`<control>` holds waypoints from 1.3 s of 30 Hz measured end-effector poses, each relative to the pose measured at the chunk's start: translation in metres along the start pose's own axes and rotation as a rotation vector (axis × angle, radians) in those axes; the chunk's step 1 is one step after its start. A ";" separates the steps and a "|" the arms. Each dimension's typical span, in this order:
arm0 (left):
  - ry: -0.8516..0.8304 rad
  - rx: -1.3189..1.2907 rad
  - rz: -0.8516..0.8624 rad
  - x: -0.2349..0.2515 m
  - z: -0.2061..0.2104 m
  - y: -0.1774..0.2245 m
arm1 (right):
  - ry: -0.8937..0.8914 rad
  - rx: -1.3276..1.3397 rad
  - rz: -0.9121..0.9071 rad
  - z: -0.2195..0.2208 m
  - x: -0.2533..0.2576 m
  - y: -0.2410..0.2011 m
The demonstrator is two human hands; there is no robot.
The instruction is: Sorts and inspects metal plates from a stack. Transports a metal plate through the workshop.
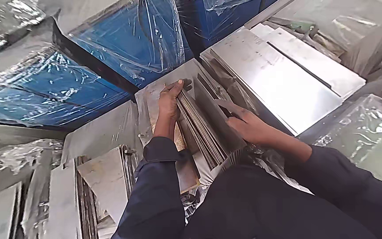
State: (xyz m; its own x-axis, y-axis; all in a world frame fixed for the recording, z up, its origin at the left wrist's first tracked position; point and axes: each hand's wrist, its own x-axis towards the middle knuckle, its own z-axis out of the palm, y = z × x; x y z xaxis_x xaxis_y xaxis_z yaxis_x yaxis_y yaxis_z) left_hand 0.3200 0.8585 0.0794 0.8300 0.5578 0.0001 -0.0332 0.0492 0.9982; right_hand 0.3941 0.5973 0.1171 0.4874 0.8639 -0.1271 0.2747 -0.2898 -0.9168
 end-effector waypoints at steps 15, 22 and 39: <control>0.011 0.021 0.005 -0.001 0.007 0.001 | -0.027 -0.056 0.117 0.006 -0.001 -0.011; -0.014 0.007 0.010 -0.001 0.005 0.000 | -0.044 -0.095 0.136 0.005 0.001 -0.010; -0.024 -0.025 0.010 0.000 0.005 -0.001 | -0.034 -0.047 0.130 0.005 0.003 -0.006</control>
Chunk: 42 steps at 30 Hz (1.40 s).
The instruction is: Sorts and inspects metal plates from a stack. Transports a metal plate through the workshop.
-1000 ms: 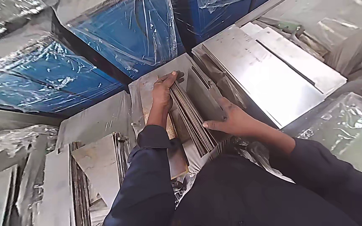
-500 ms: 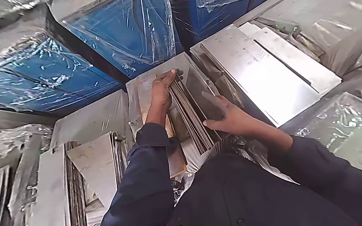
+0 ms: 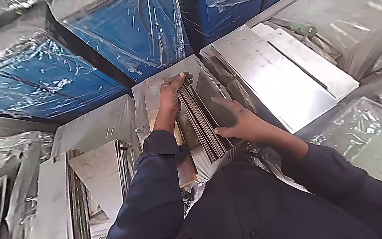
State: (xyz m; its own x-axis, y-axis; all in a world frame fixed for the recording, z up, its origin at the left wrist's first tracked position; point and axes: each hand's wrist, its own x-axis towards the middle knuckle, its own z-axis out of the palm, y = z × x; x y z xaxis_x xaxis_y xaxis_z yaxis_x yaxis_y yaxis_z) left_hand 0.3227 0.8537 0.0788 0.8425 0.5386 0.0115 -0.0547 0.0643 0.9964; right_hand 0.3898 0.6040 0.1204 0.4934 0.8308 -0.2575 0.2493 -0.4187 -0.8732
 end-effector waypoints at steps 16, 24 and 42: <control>0.010 0.005 0.002 0.003 -0.004 -0.005 | -0.037 0.203 -0.185 -0.013 -0.006 0.012; 0.020 -0.019 -0.029 0.005 -0.003 -0.005 | -0.009 -0.032 -0.027 -0.004 -0.001 0.005; 0.039 -0.050 0.014 0.023 0.000 -0.007 | -0.031 -0.030 0.024 -0.006 -0.003 -0.003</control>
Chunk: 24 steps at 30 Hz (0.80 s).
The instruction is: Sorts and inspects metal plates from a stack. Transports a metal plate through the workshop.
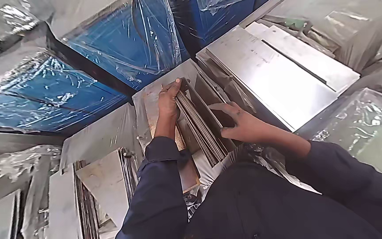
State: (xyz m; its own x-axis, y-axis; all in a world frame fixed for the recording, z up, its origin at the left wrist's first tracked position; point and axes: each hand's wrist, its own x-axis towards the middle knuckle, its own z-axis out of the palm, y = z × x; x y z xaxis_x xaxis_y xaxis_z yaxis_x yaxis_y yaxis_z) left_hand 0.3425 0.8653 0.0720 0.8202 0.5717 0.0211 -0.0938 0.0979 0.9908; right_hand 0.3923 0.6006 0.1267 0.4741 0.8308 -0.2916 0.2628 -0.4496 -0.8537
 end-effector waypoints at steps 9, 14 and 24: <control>0.009 -0.019 0.008 0.011 0.000 -0.002 | 0.012 -0.041 0.040 0.005 0.002 -0.001; 0.003 -0.008 0.015 0.005 -0.002 -0.005 | -0.001 -0.010 0.055 0.004 0.002 -0.002; -0.049 -0.004 0.009 -0.001 -0.003 0.001 | 0.044 -0.023 -0.009 0.010 0.000 -0.001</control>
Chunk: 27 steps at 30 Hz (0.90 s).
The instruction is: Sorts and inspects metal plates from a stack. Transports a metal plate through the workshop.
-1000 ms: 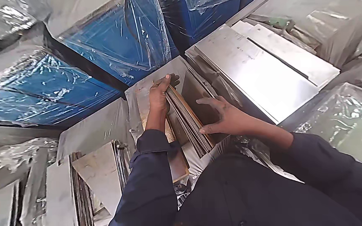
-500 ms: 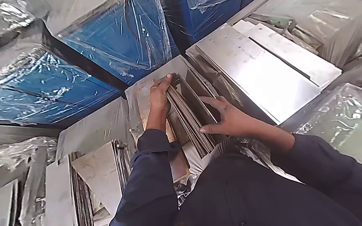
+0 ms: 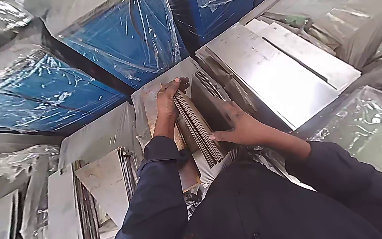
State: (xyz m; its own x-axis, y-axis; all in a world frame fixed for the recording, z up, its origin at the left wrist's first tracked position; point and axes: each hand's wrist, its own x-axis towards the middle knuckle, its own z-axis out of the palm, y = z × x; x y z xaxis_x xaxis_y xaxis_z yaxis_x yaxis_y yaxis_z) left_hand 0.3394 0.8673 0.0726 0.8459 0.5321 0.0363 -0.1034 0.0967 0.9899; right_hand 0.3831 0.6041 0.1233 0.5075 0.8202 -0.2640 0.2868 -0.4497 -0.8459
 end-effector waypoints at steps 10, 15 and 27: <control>0.010 0.080 -0.044 -0.019 0.002 0.003 | -0.020 0.001 0.016 -0.003 0.002 0.002; -0.014 0.098 -0.033 -0.017 0.003 0.001 | -0.018 0.044 0.026 -0.007 0.002 0.006; 0.012 0.042 -0.031 -0.015 0.002 0.000 | -0.007 0.081 0.015 -0.011 0.001 0.013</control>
State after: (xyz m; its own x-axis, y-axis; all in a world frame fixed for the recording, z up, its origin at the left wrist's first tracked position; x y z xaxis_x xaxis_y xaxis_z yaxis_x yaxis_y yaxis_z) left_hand 0.3279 0.8575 0.0720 0.8417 0.5399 0.0039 -0.0550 0.0786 0.9954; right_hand 0.3961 0.5957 0.1171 0.5060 0.8158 -0.2801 0.2118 -0.4323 -0.8765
